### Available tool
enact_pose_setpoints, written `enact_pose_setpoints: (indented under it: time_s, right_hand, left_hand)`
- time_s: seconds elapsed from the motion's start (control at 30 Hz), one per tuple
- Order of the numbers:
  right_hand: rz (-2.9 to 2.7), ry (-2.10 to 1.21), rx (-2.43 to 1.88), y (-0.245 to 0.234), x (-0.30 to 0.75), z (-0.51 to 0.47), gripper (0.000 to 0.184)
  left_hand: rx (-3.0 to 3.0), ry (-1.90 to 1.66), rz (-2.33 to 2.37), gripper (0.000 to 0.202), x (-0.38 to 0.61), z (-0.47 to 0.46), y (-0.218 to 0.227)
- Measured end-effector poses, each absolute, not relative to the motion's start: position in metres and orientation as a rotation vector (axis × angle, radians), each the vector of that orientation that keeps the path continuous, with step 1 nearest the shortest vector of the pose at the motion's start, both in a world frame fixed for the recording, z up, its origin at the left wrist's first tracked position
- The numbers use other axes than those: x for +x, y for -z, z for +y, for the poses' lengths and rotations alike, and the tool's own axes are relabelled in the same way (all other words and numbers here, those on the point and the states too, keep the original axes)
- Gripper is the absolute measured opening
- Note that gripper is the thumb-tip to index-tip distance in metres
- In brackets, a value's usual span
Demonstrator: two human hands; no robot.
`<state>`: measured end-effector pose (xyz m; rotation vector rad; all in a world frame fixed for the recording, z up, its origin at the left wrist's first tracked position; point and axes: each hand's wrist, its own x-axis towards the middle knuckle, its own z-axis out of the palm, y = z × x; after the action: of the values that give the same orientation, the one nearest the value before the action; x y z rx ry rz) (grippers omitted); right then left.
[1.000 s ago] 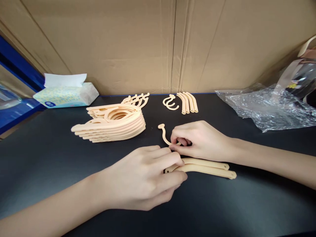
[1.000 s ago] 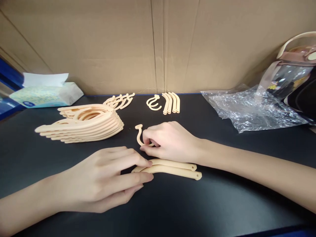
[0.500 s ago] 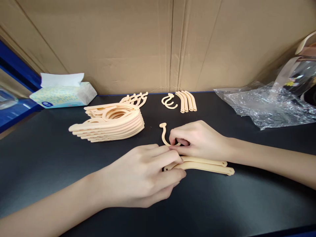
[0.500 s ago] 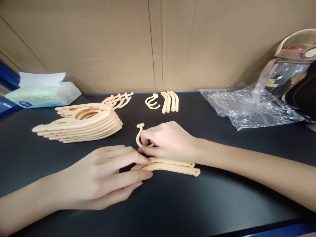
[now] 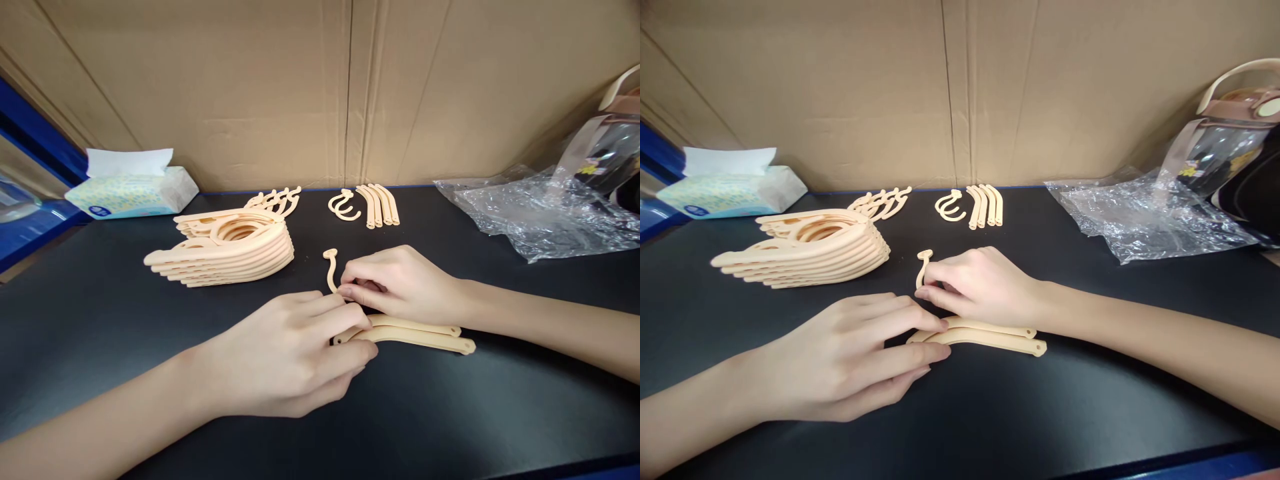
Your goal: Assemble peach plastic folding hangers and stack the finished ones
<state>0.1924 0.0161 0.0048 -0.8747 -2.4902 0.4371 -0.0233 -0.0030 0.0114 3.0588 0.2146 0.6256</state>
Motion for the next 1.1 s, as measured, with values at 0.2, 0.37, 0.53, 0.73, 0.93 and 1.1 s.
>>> enact_pose_setpoints:
  time_s: [0.2, 0.37, 0.53, 0.73, 0.93, 1.1]
  right_hand:
    - [-2.449, -0.473, -0.858, 0.000, 0.192, 0.019, 0.023]
    - [-2.420, -0.477, -0.823, 0.002, 0.192, 0.019, 0.024]
    - [-2.430, -0.376, -0.814, 0.003, 0.192, 0.018, 0.024]
    - [-2.349, -0.188, -0.794, 0.005, 0.194, 0.019, 0.020]
    - [-2.426, -0.017, -0.858, -0.018, 0.201, 0.042, 0.017]
    - [-2.577, 0.252, -0.889, -0.046, 0.192, 0.095, 0.022]
  left_hand:
    - [3.072, -0.614, 0.233, 0.018, -0.021, -0.003, -0.013]
    - [3.097, -0.599, 0.227, 0.018, -0.022, -0.003, -0.013]
    - [3.084, -0.601, 0.224, 0.018, -0.022, -0.002, -0.012]
    - [3.090, -0.613, 0.226, 0.019, -0.021, -0.004, -0.013]
    - [3.089, -0.607, 0.218, 0.019, -0.022, -0.002, -0.012]
    - [3.096, -0.569, 0.233, 0.019, -0.024, -0.003, -0.012]
